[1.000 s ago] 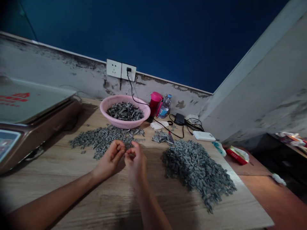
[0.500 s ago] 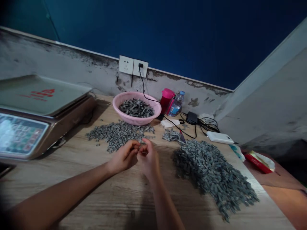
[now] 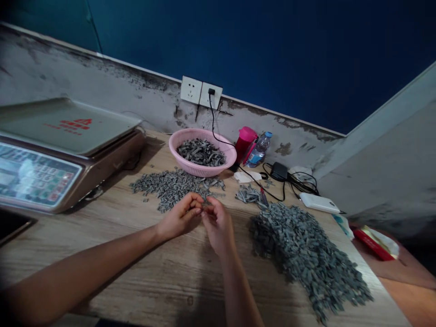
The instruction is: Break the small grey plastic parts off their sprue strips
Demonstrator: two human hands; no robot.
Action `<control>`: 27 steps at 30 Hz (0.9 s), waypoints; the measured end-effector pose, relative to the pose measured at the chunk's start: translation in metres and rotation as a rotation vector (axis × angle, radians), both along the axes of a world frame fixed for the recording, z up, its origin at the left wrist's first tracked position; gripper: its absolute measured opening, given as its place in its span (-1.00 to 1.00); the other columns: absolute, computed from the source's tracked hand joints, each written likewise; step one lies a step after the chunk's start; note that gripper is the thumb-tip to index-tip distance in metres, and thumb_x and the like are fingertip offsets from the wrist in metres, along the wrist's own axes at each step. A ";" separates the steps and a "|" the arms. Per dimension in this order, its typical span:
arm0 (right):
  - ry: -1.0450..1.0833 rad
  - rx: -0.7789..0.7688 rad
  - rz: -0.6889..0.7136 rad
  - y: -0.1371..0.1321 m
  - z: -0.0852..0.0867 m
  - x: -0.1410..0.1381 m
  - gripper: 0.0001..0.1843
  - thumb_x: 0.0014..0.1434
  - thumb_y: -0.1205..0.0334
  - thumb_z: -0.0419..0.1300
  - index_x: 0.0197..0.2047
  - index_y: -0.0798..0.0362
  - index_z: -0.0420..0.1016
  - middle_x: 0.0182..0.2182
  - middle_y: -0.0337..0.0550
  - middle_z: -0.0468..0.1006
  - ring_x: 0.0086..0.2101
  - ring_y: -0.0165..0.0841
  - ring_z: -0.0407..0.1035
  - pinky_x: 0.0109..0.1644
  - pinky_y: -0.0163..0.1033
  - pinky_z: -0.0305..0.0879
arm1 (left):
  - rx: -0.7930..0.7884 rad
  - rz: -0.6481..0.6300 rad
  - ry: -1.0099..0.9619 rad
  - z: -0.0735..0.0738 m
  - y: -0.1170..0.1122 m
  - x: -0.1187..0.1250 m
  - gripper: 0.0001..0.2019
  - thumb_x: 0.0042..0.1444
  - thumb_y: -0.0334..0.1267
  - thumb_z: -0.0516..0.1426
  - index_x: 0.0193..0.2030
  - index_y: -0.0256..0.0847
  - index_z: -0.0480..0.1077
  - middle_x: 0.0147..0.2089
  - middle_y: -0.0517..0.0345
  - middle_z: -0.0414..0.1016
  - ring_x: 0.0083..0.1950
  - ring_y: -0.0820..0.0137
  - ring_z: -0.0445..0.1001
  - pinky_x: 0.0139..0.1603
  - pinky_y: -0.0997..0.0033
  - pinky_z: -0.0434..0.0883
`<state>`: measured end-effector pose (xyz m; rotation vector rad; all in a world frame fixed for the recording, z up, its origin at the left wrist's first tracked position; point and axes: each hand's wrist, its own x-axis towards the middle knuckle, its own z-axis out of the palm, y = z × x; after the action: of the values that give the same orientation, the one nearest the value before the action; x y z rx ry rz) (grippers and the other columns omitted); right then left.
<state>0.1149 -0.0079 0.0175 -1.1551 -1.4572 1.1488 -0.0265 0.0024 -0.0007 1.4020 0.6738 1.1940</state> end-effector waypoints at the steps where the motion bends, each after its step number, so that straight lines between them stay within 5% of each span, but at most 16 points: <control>1: -0.012 0.010 -0.005 0.000 -0.001 0.000 -0.56 0.04 0.19 0.18 0.00 0.07 0.27 -0.37 -0.16 0.50 -0.32 -0.30 0.42 -0.17 -0.17 0.32 | -0.018 -0.009 -0.029 0.001 0.000 0.001 -0.82 0.16 -0.23 0.03 -0.13 -0.23 0.16 -0.41 0.23 0.22 -0.38 0.50 0.22 -0.32 0.51 0.20; 20: -0.058 0.094 -0.033 -0.001 -0.002 -0.002 -0.61 0.08 0.22 0.15 0.00 0.09 0.29 -0.40 -0.19 0.45 -0.35 -0.34 0.40 -0.23 -0.21 0.34 | -0.230 -0.071 -0.322 -0.001 0.000 0.007 -0.74 0.03 -0.21 0.18 -0.24 -0.24 0.18 -0.42 0.22 0.29 -0.41 0.53 0.27 -0.37 0.54 0.18; 23: -0.054 0.126 -0.046 0.001 -0.006 -0.002 -0.56 0.08 0.20 0.16 0.04 0.07 0.24 -0.39 -0.18 0.46 -0.35 -0.33 0.42 -0.21 -0.20 0.36 | -0.154 0.024 -0.195 -0.001 0.000 0.004 -0.80 0.09 -0.22 0.11 -0.22 -0.23 0.18 -0.41 0.22 0.26 -0.40 0.51 0.27 -0.35 0.52 0.21; 27: -0.045 0.096 -0.088 0.001 -0.008 -0.002 -0.52 0.01 0.24 0.20 0.03 0.08 0.25 -0.43 -0.21 0.48 -0.37 -0.34 0.42 -0.22 -0.21 0.37 | 0.107 0.195 0.216 0.002 -0.002 -0.003 -0.93 0.12 -0.31 0.03 -0.24 -0.20 0.24 -0.35 0.18 0.32 -0.30 0.44 0.31 -0.23 0.46 0.24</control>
<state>0.1125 -0.0064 0.0094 -1.1731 -1.4650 0.9885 -0.0294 0.0005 0.0015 1.5982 0.9269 1.2555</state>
